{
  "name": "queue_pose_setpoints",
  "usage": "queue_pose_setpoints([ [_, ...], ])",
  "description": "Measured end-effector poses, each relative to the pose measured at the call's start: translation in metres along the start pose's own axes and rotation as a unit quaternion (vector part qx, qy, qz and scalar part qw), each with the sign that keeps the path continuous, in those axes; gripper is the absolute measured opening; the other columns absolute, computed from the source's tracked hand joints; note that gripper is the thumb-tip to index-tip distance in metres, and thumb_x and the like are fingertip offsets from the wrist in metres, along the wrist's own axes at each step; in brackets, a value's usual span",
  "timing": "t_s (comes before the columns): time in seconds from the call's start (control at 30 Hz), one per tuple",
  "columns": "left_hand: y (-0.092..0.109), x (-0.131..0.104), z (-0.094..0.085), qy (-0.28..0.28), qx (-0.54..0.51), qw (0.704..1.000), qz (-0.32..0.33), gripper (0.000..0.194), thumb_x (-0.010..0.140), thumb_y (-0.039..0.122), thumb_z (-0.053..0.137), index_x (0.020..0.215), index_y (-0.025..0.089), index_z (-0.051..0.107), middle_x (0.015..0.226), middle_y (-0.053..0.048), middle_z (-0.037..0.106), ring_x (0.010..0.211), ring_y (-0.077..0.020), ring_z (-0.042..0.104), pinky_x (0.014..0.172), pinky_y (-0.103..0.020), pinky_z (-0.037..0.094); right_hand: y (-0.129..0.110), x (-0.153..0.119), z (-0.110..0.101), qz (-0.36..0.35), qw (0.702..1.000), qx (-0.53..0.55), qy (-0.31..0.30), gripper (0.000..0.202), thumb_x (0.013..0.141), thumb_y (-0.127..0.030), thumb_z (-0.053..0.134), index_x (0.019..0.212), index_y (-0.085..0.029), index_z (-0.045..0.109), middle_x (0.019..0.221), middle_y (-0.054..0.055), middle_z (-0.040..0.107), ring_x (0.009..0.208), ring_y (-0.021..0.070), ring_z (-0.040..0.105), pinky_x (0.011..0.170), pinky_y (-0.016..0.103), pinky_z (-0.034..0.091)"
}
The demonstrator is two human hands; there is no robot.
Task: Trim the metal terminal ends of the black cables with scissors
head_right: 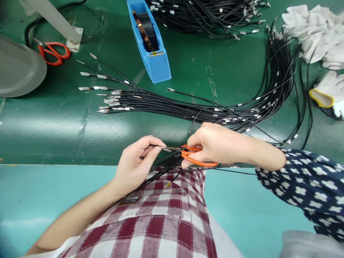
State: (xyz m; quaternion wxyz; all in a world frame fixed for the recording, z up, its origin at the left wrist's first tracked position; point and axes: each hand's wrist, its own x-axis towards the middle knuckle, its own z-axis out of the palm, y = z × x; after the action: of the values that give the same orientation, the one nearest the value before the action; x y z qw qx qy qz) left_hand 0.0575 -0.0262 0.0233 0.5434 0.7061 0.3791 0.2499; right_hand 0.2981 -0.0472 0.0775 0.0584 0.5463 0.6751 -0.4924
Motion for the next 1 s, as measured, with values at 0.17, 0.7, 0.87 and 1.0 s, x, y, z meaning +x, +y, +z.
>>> queue_pose_setpoints([
  [0.17,0.0,-0.001,0.0,-0.005,-0.011,1.0,-0.015,0.015,0.094,0.015,0.051,0.089,0.018,0.064,0.086,-0.003,0.068,0.077,-0.0137,0.065,0.072,-0.024,0.051,0.009,0.005,0.001,0.039,0.986,0.131,-0.095,0.049,0.078,-0.065,0.065,0.063,-0.019,0.057,0.049,-0.006,0.041,0.045,0.0072,0.031,0.044,0.025,0.02],
  [0.7,0.002,0.001,-0.001,-0.001,-0.024,1.0,-0.013,0.013,0.093,0.014,0.052,0.089,0.017,0.064,0.084,-0.001,0.067,0.072,-0.0107,0.064,0.068,-0.02,0.051,0.015,0.011,0.01,0.01,0.929,0.327,-0.175,0.043,0.081,-0.057,0.066,0.072,-0.015,0.062,0.045,-0.007,0.046,0.038,0.0052,0.039,0.038,0.018,0.029],
  [0.87,0.005,0.002,-0.002,-0.003,-0.037,0.999,-0.039,0.011,0.092,0.017,0.053,0.088,0.016,0.063,0.08,-0.001,0.068,0.067,-0.0102,0.064,0.063,-0.019,0.051,0.006,0.007,0.006,0.012,0.937,0.317,-0.143,0.04,0.082,-0.052,0.066,0.068,-0.016,0.057,0.051,-0.007,0.044,0.043,0.0046,0.036,0.039,0.019,0.028],
  [1.0,0.007,0.002,-0.001,-0.004,-0.047,0.998,-0.043,0.01,0.091,0.017,0.054,0.086,0.016,0.063,0.08,-0.001,0.069,0.067,-0.0102,0.065,0.063,-0.018,0.051,0.002,0.003,0.0,0.011,0.964,0.236,-0.125,0.045,0.084,-0.057,0.062,0.066,-0.017,0.053,0.053,-0.006,0.041,0.045,0.0051,0.034,0.041,0.021,0.024],
])
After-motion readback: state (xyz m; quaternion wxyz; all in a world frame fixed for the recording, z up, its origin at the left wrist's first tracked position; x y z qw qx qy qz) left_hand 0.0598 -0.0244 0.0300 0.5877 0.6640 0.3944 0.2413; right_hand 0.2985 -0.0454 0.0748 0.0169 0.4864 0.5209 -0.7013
